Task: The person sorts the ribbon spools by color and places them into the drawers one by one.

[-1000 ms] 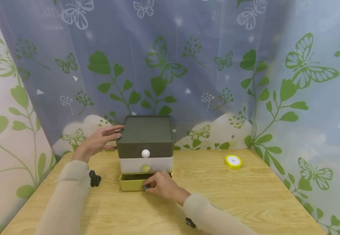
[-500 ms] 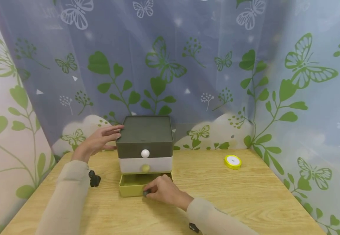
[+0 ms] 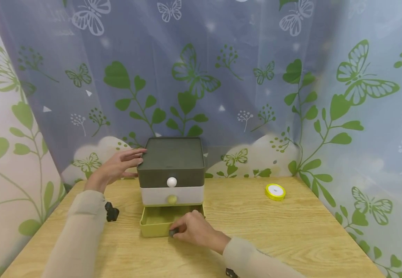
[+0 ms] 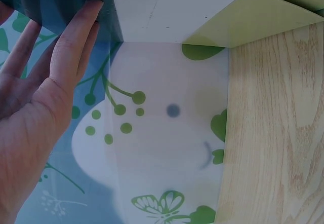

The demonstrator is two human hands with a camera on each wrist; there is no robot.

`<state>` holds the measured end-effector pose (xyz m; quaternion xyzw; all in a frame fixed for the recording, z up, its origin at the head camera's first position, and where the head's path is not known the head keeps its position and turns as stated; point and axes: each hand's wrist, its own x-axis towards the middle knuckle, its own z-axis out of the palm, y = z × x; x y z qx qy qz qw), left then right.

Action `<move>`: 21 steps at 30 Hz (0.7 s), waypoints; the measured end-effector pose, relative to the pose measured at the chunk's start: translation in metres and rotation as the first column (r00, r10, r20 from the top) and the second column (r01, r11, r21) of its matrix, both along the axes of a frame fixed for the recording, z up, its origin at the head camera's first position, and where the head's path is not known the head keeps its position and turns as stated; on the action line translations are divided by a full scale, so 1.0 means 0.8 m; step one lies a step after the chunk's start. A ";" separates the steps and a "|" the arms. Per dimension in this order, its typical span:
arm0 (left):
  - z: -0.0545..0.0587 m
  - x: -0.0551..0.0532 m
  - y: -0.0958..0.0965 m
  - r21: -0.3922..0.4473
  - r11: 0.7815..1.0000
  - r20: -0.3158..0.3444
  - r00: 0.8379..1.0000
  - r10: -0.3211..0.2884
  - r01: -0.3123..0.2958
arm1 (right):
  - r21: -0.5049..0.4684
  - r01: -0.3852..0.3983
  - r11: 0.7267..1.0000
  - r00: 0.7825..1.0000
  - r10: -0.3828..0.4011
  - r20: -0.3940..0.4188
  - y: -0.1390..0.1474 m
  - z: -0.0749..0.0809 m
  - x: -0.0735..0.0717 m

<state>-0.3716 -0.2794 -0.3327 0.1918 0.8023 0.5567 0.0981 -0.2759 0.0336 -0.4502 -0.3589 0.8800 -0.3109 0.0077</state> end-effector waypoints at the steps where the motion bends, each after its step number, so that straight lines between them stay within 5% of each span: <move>1: 0.000 0.000 0.000 0.000 1.000 0.000 1.000 0.000 0.000 | -0.001 -0.003 1.000 1.000 0.003 0.002 0.000 0.000 0.001; 21: 0.001 0.001 0.001 -0.002 1.000 -0.005 1.000 0.002 -0.002 | -0.025 -0.043 0.999 0.999 0.043 0.011 0.005 0.002 0.017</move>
